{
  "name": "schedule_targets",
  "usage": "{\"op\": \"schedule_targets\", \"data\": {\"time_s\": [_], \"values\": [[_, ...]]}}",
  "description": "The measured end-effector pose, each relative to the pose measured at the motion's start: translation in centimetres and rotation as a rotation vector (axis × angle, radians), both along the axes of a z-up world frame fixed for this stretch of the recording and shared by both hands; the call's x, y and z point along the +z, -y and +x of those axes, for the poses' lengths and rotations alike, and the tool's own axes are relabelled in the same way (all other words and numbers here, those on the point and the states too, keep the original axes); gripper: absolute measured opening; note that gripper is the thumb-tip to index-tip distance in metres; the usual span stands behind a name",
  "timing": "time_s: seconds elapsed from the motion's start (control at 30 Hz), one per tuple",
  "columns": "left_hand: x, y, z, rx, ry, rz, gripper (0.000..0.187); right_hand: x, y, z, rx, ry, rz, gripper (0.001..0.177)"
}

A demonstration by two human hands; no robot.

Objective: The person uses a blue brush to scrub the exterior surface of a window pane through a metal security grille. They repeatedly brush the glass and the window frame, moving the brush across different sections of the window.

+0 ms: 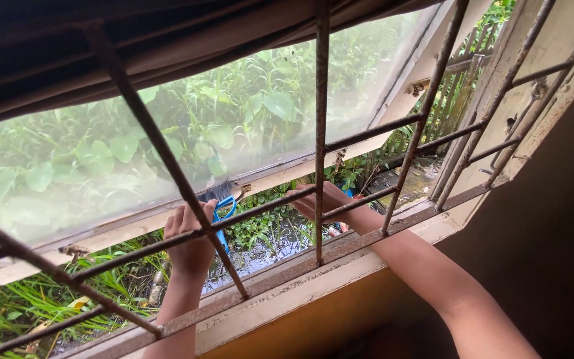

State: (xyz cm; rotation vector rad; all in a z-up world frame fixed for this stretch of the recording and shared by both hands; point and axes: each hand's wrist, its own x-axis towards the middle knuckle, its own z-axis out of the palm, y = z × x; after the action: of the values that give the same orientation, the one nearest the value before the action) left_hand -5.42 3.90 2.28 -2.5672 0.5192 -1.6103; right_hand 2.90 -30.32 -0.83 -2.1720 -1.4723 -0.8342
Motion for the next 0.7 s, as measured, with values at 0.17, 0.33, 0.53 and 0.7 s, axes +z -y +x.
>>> {"op": "schedule_targets", "data": {"time_s": [0.17, 0.33, 0.53, 0.7], "values": [[-0.3, -1.4, -1.2, 0.019, -0.003, 0.021, 0.011, -0.9, 0.8, -1.2, -0.133, 0.095, -0.026, 0.014], [2.1, -2.4, -4.3, 0.037, 0.037, 0.083, 0.01, 1.4, 0.8, -3.1, -0.17, 0.118, 0.009, 0.006], [1.8, -4.9, -5.3, 0.163, 0.01, 0.108, 0.012, -0.1, 0.9, -1.5, -0.147, 0.096, -0.021, 0.006], [1.6, -9.6, -5.6, 0.193, 0.15, 0.216, 0.01, -0.9, -1.8, -1.4, -0.083, 0.089, -0.074, 0.009]]}}
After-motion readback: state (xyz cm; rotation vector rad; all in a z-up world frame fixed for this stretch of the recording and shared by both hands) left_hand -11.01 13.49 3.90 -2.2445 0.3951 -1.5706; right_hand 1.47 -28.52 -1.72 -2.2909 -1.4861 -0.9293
